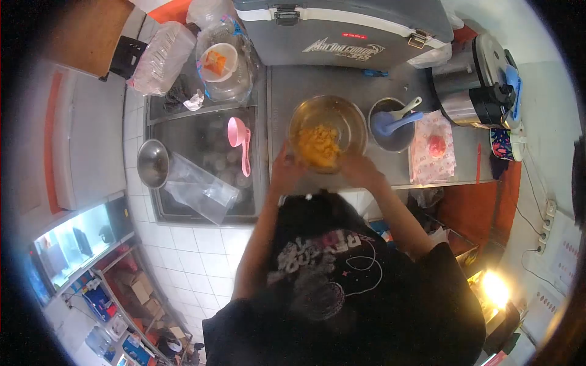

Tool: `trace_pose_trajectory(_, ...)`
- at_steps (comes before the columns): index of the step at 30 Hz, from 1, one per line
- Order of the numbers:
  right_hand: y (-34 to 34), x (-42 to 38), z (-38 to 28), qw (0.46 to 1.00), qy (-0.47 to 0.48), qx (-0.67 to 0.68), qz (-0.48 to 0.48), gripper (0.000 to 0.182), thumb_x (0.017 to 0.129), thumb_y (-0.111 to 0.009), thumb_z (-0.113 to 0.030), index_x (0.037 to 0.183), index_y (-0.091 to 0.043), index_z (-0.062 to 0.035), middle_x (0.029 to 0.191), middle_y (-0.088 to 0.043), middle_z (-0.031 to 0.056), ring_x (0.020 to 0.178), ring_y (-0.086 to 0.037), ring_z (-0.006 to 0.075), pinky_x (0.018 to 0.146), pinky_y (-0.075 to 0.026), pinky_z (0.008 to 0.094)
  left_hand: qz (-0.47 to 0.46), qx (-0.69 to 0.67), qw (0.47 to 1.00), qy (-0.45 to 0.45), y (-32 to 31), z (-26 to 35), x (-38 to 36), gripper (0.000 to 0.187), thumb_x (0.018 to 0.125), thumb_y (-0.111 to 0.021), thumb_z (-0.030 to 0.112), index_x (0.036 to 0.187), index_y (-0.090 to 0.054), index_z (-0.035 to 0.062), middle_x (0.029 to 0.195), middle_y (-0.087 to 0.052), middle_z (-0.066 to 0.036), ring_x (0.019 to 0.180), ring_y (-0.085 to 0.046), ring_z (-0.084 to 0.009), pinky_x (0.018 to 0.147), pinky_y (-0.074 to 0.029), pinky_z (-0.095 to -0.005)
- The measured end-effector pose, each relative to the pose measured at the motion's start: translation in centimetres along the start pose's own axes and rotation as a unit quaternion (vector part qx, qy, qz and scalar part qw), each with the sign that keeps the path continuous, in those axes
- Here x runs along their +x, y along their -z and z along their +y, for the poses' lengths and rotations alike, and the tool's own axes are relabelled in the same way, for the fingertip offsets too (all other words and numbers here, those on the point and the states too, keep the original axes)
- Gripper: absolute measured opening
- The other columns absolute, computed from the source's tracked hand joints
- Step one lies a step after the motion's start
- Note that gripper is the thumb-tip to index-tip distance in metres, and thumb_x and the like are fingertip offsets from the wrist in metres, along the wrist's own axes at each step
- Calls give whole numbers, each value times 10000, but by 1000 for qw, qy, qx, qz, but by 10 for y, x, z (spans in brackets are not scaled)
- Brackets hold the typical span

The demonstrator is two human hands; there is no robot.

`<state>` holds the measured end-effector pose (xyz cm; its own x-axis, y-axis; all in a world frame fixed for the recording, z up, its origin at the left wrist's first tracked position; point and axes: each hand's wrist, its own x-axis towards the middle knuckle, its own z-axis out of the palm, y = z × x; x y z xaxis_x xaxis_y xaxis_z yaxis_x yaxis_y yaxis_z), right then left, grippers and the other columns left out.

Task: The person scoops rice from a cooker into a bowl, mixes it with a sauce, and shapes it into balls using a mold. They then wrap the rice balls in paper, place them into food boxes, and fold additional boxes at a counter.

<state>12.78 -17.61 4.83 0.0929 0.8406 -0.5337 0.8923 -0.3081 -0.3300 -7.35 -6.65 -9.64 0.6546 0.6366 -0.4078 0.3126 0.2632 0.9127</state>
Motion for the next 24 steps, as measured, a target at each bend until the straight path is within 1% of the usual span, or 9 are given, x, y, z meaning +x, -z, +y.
trace_pose_trajectory(2, -30, 17, 1, 1000, -30, 5, 6, 239, 841, -493, -170, 880, -645, 11, 854, -658, 224, 836, -654, 394, 713, -515, 503, 7, 87, 993, -77, 2, -9, 0, 679, 956, -557, 165, 1510, -164, 158, 943, -542, -91, 869, -636, -206, 749, -606, -364)
trace_pose_trajectory(5, -9, 14, -10, 997, -68, 38, 25, 241, 803, -521, -155, 868, -658, 33, 835, -661, 236, 808, -659, 396, 729, -517, 499, -1, 42, 994, -97, 1, -10, -2, 718, 941, -581, 290, 1509, -165, 150, 949, -539, -95, 876, -646, -222, 740, -606, -358)
trace_pose_trajectory(10, -20, 11, -18, 997, -44, 67, -17, 231, 758, -549, -126, 846, -669, 51, 829, -662, 254, 822, -663, 389, 751, -513, 505, -23, -26, 997, -63, 6, -18, 5, 811, 894, -591, 457, 1508, -161, 150, 980, -545, -97, 851, -671, -248, 710, -606, -347)
trace_pose_trajectory(11, -44, 22, -13, 996, 2, 33, 81, 232, 756, -550, -123, 851, -670, 51, 834, -660, 263, 839, -663, 385, 756, -514, 501, -34, -59, 995, -73, 6, -20, 5, 838, 882, -589, 495, 1509, -157, 146, 985, -549, -97, 836, -678, -255, 703, -606, -347)
trace_pose_trajectory(13, -34, 20, -22, 983, 47, 0, 179, 234, 755, -550, -121, 856, -671, 52, 840, -658, 271, 856, -663, 381, 761, -515, 498, -27, -145, 988, -54, 0, -17, -1, 848, 881, -592, 492, 1508, -149, 132, 983, -563, -103, 821, -683, -261, 701, -605, -344)
trace_pose_trajectory(15, -6, 13, -24, 995, -56, 65, 57, 254, 760, -545, -136, 866, -665, 61, 847, -654, 282, 857, -663, 385, 776, -511, 493, -14, -232, 972, -41, 1, -12, 4, 859, 880, -596, 488, 1507, -141, 118, 981, -576, -108, 807, -687, -267, 700, -605, -341)
trace_pose_trajectory(17, 1, 13, -28, 994, -69, 84, 20, 279, 763, -582, -205, 875, -663, 38, 860, -655, 262, 858, -652, 391, 787, -506, 496, -4, -91, 995, -43, 5, -15, 1, 794, 925, -570, 417, 1508, -128, 110, 983, -591, -116, 798, -690, -264, 698, -605, -335)
trace_pose_trajectory(21, -40, 41, -12, 998, -43, 52, 21, 326, 794, -597, -278, 865, -655, 34, 885, -653, 250, 851, -641, 400, 789, -500, 498, -8, -100, 995, 20, 5, -3, -3, 687, 969, -529, 317, 1507, -150, 120, 974, -594, -108, 808, -680, -243, 709, -601, -325)
trace_pose_trajectory(24, -42, 44, 26, 968, -63, 235, 61, 295, 820, -582, -251, 848, -658, 33, 908, -655, 251, 852, -643, 395, 787, -498, 489, 23, 93, 989, -109, 4, -12, 4, 598, 988, -497, 221, 1500, -202, 129, 943, -594, -102, 825, -656, -205, 723, -597, -322)
